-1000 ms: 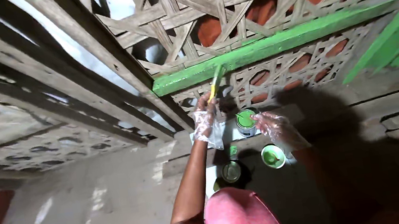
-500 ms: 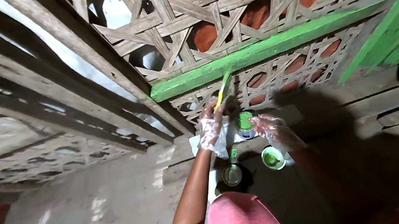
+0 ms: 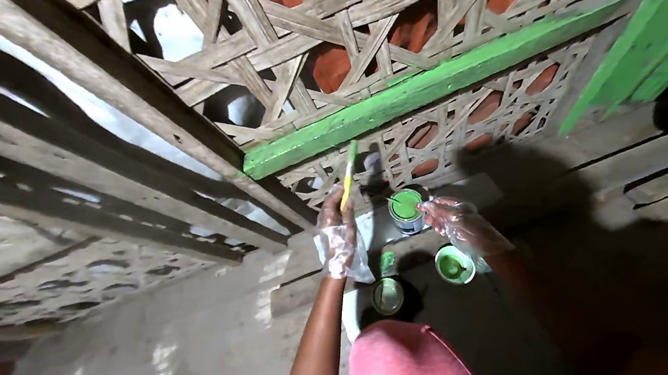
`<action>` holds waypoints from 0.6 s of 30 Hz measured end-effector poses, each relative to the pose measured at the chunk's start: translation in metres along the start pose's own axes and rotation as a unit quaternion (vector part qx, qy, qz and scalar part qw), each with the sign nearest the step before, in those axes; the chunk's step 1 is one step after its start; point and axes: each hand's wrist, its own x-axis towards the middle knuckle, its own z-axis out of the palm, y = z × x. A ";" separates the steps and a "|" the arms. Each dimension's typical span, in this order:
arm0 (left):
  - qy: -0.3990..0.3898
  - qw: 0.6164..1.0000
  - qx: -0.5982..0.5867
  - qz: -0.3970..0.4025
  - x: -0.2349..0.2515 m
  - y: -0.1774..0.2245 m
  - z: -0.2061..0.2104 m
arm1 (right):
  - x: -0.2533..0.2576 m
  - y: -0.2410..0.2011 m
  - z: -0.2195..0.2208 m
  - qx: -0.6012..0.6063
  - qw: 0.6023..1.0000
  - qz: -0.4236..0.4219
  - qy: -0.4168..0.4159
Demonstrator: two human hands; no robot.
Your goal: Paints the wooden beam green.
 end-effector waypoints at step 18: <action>-0.044 0.953 0.286 0.093 0.020 -0.011 -0.013 | -0.006 -0.002 0.009 0.017 1.000 -0.005 0.000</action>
